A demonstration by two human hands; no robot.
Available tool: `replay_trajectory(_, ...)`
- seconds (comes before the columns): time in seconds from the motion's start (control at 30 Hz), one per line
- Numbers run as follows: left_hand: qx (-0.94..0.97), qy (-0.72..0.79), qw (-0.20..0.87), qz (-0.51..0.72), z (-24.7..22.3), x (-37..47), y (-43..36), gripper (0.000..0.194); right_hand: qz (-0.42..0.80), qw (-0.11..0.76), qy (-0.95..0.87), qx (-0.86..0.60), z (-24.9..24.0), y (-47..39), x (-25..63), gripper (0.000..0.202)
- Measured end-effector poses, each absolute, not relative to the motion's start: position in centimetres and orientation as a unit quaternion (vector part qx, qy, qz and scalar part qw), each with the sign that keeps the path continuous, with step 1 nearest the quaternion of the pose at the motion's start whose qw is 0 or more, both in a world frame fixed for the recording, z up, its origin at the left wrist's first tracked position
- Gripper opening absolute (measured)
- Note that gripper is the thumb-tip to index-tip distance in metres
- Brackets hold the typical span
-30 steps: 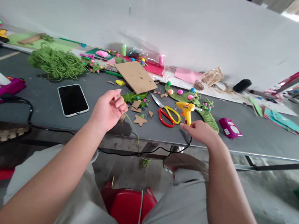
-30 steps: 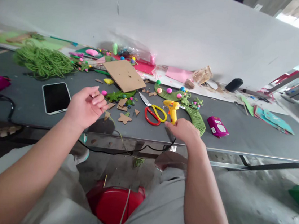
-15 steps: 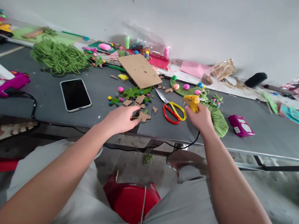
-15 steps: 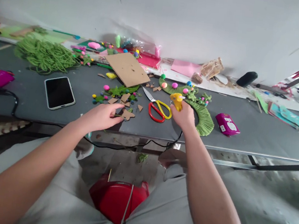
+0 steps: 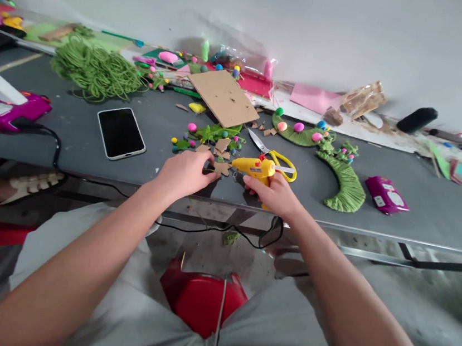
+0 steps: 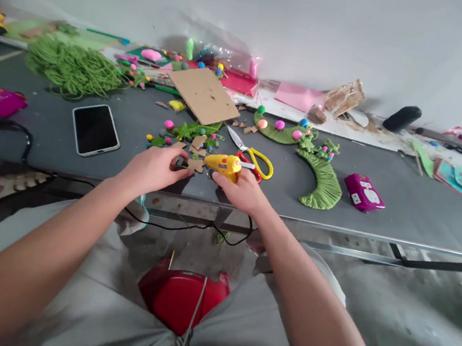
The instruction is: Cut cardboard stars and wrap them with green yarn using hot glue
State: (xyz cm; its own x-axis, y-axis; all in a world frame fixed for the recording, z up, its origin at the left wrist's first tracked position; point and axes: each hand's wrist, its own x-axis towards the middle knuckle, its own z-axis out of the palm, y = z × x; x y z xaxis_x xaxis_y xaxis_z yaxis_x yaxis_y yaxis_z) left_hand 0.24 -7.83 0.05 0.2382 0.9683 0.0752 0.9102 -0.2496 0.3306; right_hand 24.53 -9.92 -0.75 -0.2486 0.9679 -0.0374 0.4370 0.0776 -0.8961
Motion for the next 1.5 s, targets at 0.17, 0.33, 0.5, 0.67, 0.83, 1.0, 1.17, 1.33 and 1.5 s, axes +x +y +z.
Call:
replay_trajectory(0.17,0.774,0.609,0.118,0.126,0.4,0.0,-8.2,0.035,0.418,0.308,-0.677,-0.522,-1.3,-9.4,24.3,0.031)
replay_trajectory(0.33,0.765,0.619,0.123,0.125,0.2,0.0,-8.4,0.039,0.413,0.322,-0.688,-0.502,-1.2,-9.7,23.7,0.028)
replay_trajectory(0.5,0.766,0.62,0.107,0.133,0.1,0.0,-8.6,0.04,0.406,0.325,-0.693,-0.5,-1.2,-9.7,23.6,0.029)
replay_trajectory(0.67,0.756,0.64,0.105,0.089,0.6,0.4,-8.9,0.04,0.399,0.32,-0.703,-0.494,-1.3,-9.5,23.7,0.028)
replay_trajectory(0.83,0.752,0.645,0.105,0.085,0.5,0.5,-8.9,0.041,0.398,0.314,-0.715,-0.482,-1.4,-9.3,23.7,0.028)
replay_trajectory(1.0,0.751,0.646,0.104,0.087,0.3,0.6,-8.9,0.04,0.404,0.317,-0.717,-0.471,-1.3,-9.3,23.8,0.029)
replay_trajectory(1.17,0.751,0.646,0.103,0.088,0.3,0.6,-9.0,0.04,0.413,0.313,-0.717,-0.467,-1.3,-9.2,23.8,0.029)
replay_trajectory(1.33,0.748,0.65,0.104,0.088,0.3,0.6,-8.9,0.04,0.41,0.307,-0.718,-0.472,-1.0,-9.2,23.7,0.028)
replay_trajectory(1.5,0.748,0.65,0.104,0.083,0.3,0.6,-9.0,0.042,0.41,0.3,-0.722,-0.47,-0.8,-9.2,23.7,0.027)
